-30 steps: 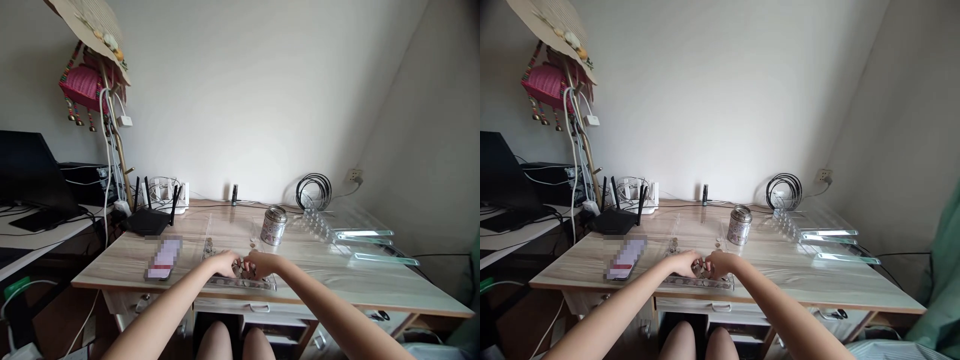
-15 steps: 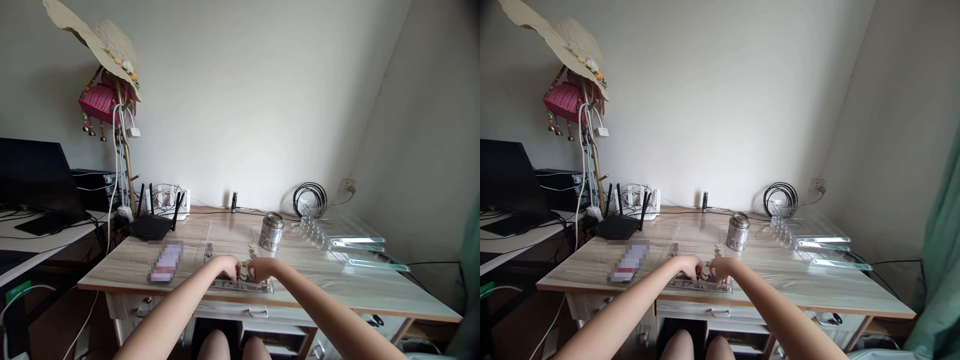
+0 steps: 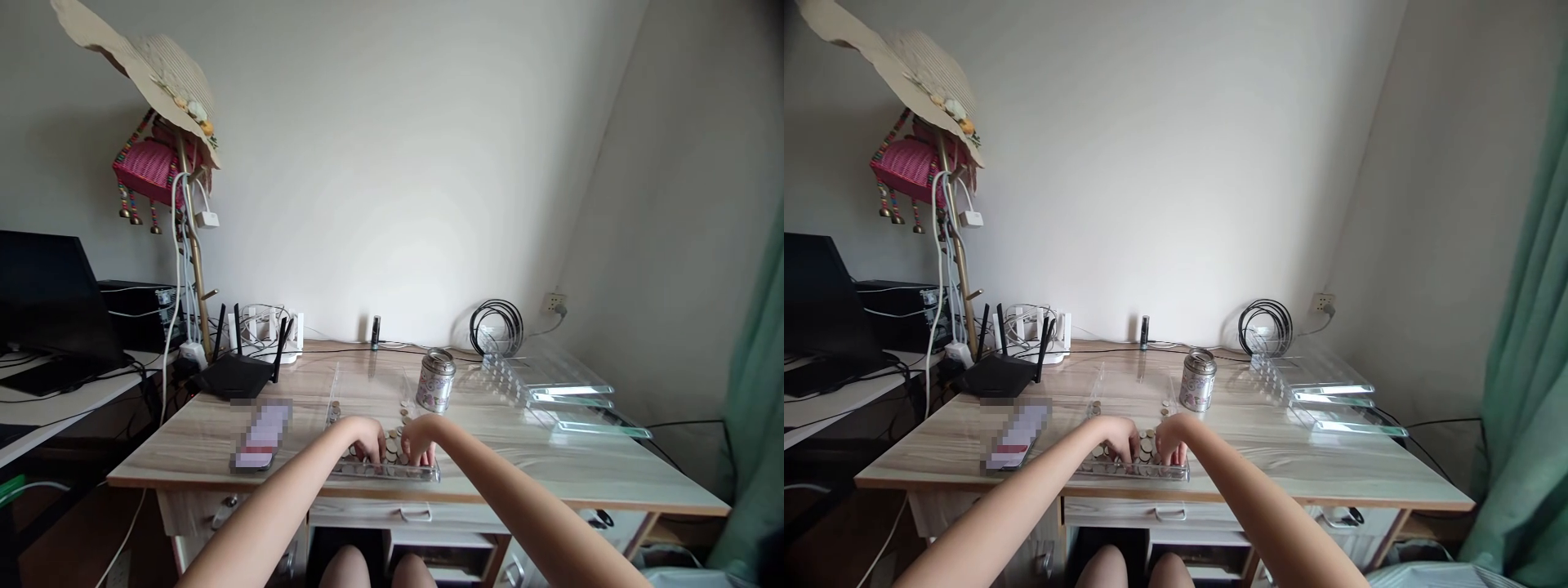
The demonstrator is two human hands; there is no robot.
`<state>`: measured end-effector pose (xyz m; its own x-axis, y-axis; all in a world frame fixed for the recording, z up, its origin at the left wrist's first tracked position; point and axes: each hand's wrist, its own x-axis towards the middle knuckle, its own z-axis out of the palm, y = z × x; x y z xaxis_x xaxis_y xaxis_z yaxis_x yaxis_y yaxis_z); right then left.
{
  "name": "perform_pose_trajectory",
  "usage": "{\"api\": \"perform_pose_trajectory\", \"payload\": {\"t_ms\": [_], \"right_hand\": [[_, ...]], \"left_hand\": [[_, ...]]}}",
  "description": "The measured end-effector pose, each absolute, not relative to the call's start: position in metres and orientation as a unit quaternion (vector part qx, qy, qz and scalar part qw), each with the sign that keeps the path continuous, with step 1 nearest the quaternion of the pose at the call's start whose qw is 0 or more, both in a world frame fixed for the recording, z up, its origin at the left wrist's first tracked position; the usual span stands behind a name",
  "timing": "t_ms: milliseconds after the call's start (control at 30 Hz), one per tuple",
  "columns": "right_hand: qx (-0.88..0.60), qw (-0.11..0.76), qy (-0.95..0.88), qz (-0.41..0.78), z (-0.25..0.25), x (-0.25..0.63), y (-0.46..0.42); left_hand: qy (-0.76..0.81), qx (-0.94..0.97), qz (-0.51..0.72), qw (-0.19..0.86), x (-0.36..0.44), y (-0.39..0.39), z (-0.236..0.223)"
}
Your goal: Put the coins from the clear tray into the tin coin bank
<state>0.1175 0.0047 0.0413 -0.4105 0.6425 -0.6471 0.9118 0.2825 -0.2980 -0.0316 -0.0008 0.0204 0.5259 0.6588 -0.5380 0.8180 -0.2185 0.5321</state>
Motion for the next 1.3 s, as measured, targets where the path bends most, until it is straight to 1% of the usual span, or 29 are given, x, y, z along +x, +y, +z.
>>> {"api": "perform_pose_trajectory", "payload": {"t_ms": [100, 200, 267, 333, 433, 500, 633, 700, 800, 933, 1033, 1100, 1167, 1233, 1300], "right_hand": [[0.509, 0.224, 0.748, -0.363, 0.039, 0.116, 0.003], [0.512, 0.184, 0.745, -0.386, 0.035, 0.117, 0.000], [0.512, 0.140, 0.745, -0.404, 0.032, 0.120, 0.000], [0.505, 0.084, 0.745, -0.427, 0.031, 0.125, 0.003], [0.486, -0.003, 0.746, -0.455, 0.034, 0.129, 0.014], [0.468, -0.070, 0.748, -0.465, 0.040, 0.127, 0.026], [0.433, -0.219, 0.750, -0.449, 0.057, 0.112, 0.058], [0.432, -0.254, 0.756, -0.420, 0.062, 0.100, 0.075], [0.432, -0.283, 0.766, -0.382, 0.060, 0.083, 0.096], [0.408, -0.320, 0.805, -0.288, 0.049, 0.069, 0.109], [0.394, -0.380, 0.818, -0.180, 0.051, 0.076, 0.106], [0.424, -0.429, 0.794, -0.080, 0.061, 0.092, 0.102], [0.481, -0.464, 0.743, 0.046, 0.074, 0.117, 0.099], [0.534, -0.475, 0.681, 0.159, 0.084, 0.146, 0.098], [0.578, -0.473, 0.630, 0.213, 0.088, 0.173, 0.099]], "left_hand": [[0.475, 0.752, -0.062, 0.452, -0.032, 0.000, 0.015], [0.472, 0.720, -0.027, 0.508, -0.037, 0.003, 0.009], [0.469, 0.702, 0.000, 0.536, -0.042, 0.005, 0.004], [0.474, 0.655, 0.057, 0.585, -0.046, 0.008, 0.000], [0.473, 0.505, 0.213, 0.690, -0.047, 0.018, -0.004], [0.454, 0.421, 0.299, 0.726, -0.045, 0.029, -0.002], [0.427, 0.355, 0.391, 0.734, -0.041, 0.062, 0.009], [0.414, 0.332, 0.419, 0.737, -0.040, 0.080, 0.014], [0.390, 0.320, 0.422, 0.753, -0.042, 0.101, 0.017], [0.369, 0.312, 0.406, 0.776, -0.053, 0.117, 0.013], [0.361, 0.290, 0.372, 0.804, -0.063, 0.122, 0.008], [0.353, 0.291, 0.365, 0.811, -0.067, 0.123, 0.005], [0.367, 0.284, 0.379, 0.801, -0.069, 0.122, 0.002], [0.379, 0.276, 0.384, 0.795, -0.069, 0.120, 0.001], [0.384, 0.275, 0.384, 0.794, -0.066, 0.116, 0.001]]}}
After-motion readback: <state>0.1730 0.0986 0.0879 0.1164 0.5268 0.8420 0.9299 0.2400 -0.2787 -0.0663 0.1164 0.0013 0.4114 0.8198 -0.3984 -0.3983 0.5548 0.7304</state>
